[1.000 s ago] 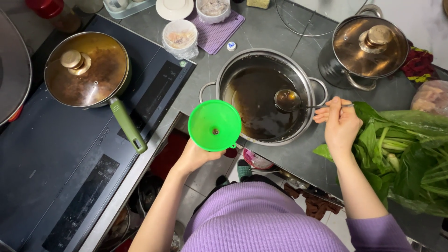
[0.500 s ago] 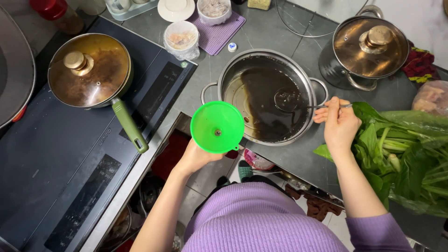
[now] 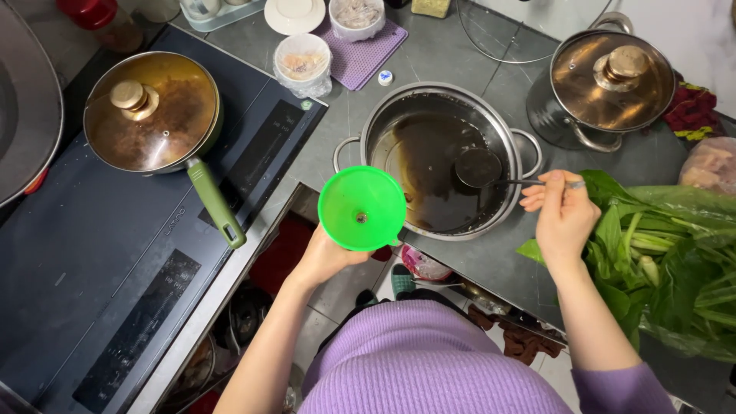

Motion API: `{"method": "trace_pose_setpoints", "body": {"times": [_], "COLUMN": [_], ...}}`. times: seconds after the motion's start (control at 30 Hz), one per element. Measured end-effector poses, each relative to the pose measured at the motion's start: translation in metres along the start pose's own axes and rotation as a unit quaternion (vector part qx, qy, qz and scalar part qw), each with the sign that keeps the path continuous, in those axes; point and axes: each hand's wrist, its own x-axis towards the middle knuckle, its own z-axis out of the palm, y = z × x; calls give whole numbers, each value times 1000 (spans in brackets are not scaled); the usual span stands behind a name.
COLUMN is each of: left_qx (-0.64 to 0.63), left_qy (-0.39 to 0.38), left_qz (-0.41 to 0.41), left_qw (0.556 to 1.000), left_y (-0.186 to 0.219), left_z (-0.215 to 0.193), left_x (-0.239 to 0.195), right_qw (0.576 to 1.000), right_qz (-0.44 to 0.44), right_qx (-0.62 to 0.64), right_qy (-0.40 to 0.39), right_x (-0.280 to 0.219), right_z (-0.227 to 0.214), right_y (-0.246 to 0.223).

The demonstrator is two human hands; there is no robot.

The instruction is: Bottling liquid from a pot into a small glass bottle using a ladle and a funnel, then placing it in the refrigerator.

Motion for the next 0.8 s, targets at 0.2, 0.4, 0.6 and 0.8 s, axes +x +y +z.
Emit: {"method": "trace_pose_setpoints", "body": {"times": [0.2,0.4,0.6,0.8], "left_qx": [-19,0,0,16], "left_qy": [-13,-2,-6,8], "left_qz": [-76,-13,-63,-46], "left_qw": [997,1000,998,999], "left_y": [59,55,50,44], "left_z": [-6,-4,-2,-2], "left_x": [5,7,4,2], "right_qw": [999,999,997,997], "right_qz": [48,-16,-24,-2], "right_qx": [-14,21,51,-1], "right_qy": [8,33,48,-78], "right_x": [5,16,44,61], "right_z": [-9,-27,-46,-96], "right_y": [-48,-58,-119,-24]}}
